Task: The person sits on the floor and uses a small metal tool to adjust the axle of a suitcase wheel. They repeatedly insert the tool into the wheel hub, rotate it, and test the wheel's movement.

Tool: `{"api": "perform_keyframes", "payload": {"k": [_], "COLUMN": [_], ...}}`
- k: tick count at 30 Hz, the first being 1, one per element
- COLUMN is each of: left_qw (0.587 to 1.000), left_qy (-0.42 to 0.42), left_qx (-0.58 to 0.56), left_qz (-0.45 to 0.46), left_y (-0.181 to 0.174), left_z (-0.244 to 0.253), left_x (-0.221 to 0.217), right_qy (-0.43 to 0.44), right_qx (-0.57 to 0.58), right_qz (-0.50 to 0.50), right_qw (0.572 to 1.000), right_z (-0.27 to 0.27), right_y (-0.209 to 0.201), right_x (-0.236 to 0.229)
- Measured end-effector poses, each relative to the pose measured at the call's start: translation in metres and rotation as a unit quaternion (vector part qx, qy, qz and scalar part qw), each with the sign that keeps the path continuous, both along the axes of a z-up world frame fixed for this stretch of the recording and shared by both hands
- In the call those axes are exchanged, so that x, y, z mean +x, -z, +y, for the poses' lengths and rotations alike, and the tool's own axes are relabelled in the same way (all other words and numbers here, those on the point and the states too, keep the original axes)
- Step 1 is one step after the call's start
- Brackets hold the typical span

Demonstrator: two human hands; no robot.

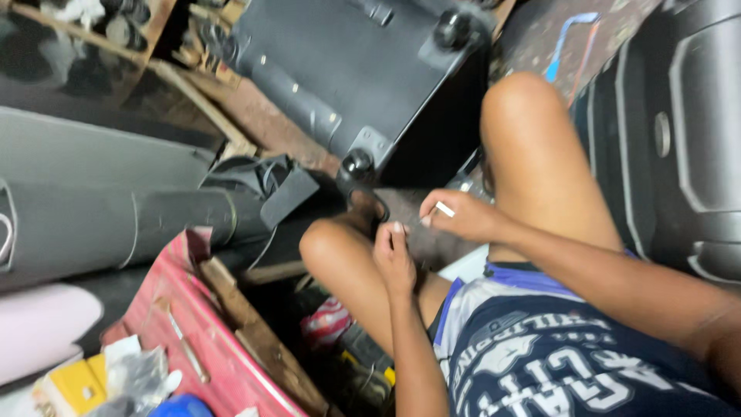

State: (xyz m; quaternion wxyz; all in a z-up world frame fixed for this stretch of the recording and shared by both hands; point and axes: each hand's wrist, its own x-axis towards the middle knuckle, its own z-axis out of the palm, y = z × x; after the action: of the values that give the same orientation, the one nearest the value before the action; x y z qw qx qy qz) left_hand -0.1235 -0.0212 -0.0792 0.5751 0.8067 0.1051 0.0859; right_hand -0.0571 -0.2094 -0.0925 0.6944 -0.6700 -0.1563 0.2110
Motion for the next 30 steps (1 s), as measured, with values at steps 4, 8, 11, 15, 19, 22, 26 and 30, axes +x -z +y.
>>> {"api": "perform_keyframes", "payload": {"k": [4,8,11,15,19,22,26,30], "left_qw": [0.986,0.97,0.966,0.971,0.975,0.976,0.979,0.978], "left_qy": [-0.115,-0.163,-0.111,-0.126,-0.127,-0.132,-0.142,-0.116], "left_qx": [0.085,0.12,0.11,0.038,-0.006,-0.01,-0.022,-0.021], "left_qz": [-0.088,-0.133,-0.207,-0.198,-0.182,-0.173,-0.146,-0.17], "left_y": [-0.06,-0.105,-0.119,-0.116,-0.105,-0.101,-0.105,-0.107], "left_z": [-0.022,-0.032,-0.033,-0.033,-0.024,-0.017,-0.014,-0.012], "left_x": [0.01,0.026,0.039,0.056,0.065,0.069,0.072,0.069], "right_qy": [0.032,0.081,0.121,0.132,0.145,0.138,0.141,0.144], "right_qx": [0.028,0.1,0.021,0.046,0.056,0.078,0.08,0.095], "right_qz": [0.164,-0.014,-0.074,-0.159,-0.214,-0.191,-0.182,-0.16], "right_qw": [0.986,0.992,0.99,0.977,0.964,0.969,0.97,0.972], "right_z": [-0.008,-0.015,-0.008,0.006,0.016,0.021,0.024,0.025], "right_y": [-0.029,-0.073,-0.109,-0.13,-0.126,-0.12,-0.118,-0.116], "right_x": [0.006,0.025,0.044,0.064,0.069,0.067,0.068,0.067]}}
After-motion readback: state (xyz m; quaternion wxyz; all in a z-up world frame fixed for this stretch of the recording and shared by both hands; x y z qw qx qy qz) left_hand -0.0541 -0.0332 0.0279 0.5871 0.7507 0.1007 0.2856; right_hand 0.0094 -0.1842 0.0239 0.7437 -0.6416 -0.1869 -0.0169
